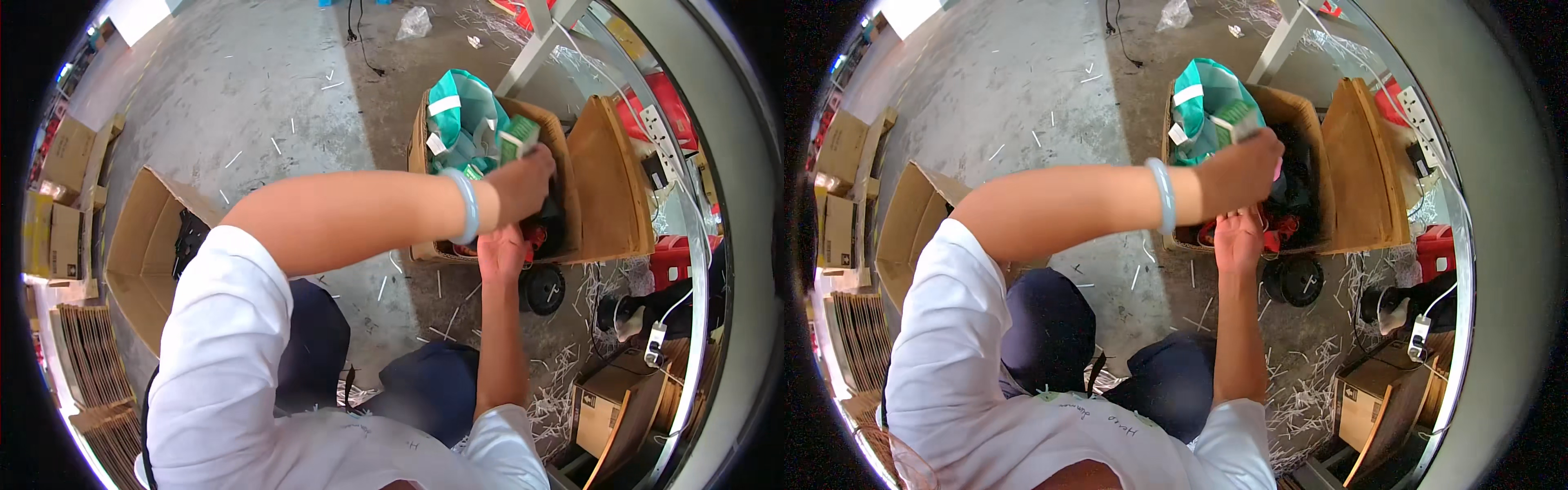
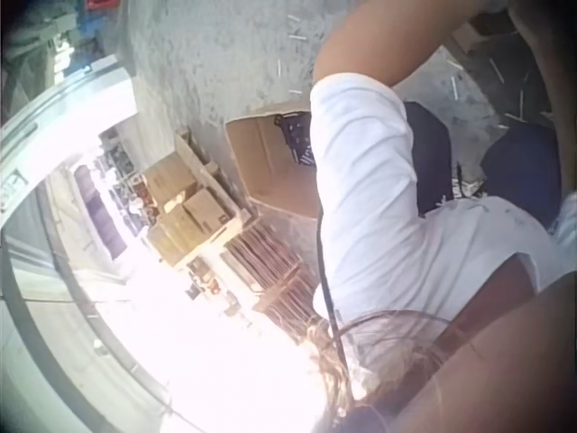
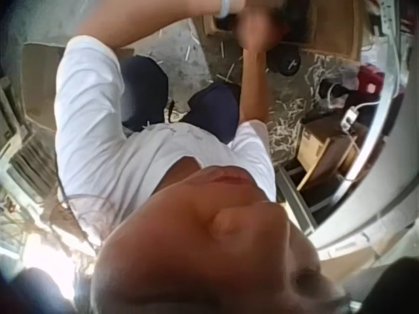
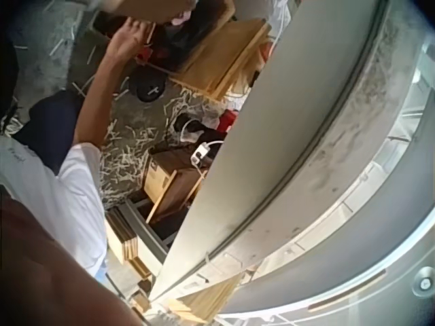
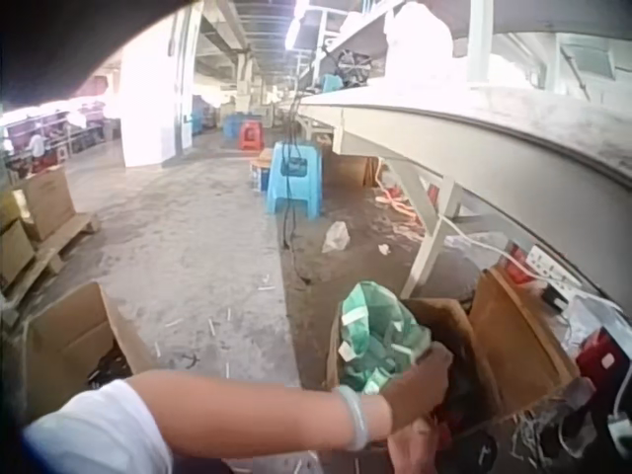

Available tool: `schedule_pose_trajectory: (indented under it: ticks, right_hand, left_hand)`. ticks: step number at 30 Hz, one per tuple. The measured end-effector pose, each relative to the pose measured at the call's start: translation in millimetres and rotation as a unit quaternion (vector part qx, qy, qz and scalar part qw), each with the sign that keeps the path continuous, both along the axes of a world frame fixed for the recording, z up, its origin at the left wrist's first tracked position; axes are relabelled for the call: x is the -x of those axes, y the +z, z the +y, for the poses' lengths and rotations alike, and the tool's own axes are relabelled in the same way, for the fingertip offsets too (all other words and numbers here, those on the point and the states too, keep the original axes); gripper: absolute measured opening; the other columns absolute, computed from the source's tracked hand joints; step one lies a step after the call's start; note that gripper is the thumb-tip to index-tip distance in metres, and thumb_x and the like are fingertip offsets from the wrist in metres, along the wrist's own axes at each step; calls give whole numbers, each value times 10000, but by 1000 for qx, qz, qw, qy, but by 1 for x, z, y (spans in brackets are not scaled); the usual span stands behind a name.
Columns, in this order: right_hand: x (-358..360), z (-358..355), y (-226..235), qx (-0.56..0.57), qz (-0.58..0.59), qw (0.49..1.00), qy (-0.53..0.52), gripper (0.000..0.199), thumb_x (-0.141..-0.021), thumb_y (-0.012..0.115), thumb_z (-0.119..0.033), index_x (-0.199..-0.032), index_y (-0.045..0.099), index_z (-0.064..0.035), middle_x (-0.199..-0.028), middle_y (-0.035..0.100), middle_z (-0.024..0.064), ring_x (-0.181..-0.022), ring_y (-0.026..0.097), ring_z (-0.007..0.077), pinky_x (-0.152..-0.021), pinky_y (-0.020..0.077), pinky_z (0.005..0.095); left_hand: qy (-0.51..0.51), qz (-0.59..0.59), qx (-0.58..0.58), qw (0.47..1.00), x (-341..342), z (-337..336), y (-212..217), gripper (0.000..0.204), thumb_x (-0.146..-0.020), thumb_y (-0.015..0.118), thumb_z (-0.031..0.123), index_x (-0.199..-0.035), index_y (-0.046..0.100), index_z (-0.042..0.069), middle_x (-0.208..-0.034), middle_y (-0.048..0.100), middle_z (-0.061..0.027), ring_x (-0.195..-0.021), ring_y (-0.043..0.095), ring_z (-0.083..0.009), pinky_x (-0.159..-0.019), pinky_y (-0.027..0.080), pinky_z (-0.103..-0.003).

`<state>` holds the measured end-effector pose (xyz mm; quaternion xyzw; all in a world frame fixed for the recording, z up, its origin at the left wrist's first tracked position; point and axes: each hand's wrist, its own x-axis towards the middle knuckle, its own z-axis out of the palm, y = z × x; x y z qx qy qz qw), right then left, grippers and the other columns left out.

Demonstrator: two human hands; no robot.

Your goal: Applying sealant and assembling components for small solar panel units in a factory.

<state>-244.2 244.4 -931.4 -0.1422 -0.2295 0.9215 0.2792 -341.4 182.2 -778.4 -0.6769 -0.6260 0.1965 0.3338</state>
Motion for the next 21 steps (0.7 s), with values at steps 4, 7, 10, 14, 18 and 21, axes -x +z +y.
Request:
schedule_pose_trajectory:
  ticks: [4,7,10,14,18,21]
  right_hand:
    - [-4,20,3,97,41,993,-62,291,-912,378,-131,-1113,492,46,-1257,467,147,-1165,449,241,-1001,342,399]
    - [-8,33,7,102,186,977,-16,310,-922,355,-125,-1112,467,91,-1227,483,188,-1136,480,271,-1003,352,411]
    - [-15,45,12,177,75,968,-162,397,-951,308,-192,-1161,396,133,-1254,440,233,-1204,403,338,-1039,295,470]
    - [-15,39,19,192,-3,956,-221,388,-954,297,-197,-1145,413,120,-1256,439,229,-1203,405,336,-1031,300,489]
    - [-11,32,19,176,-38,957,-226,363,-955,294,-208,-1123,437,80,-1246,456,211,-1195,413,336,-1021,300,511]
    - [-6,32,18,200,-47,957,-205,345,-955,283,-196,-1104,463,58,-1228,479,194,-1178,431,328,-1013,306,510]
  left_hand:
    - [8,-145,2,989,23,-7,2,244,-660,642,341,-826,655,163,-803,594,34,-897,511,-184,-732,364,-323]
    - [1,-188,-12,982,33,-13,-3,411,-609,688,429,-917,607,169,-821,575,23,-905,514,-169,-723,370,-305]
    - [10,-177,-40,983,40,-17,-5,339,-619,684,397,-864,605,175,-829,565,19,-901,516,-164,-721,384,-300]
    - [-37,-178,-84,980,33,-12,-3,344,-624,682,377,-886,592,173,-834,557,25,-896,515,-160,-719,392,-300]
    - [-88,-200,-80,972,34,-10,-7,421,-634,678,392,-979,575,174,-856,547,8,-908,517,-175,-748,401,-309]
    - [-78,-268,-74,958,34,-12,-16,474,-637,676,415,-1029,567,172,-864,546,-16,-914,521,-200,-772,409,-328]
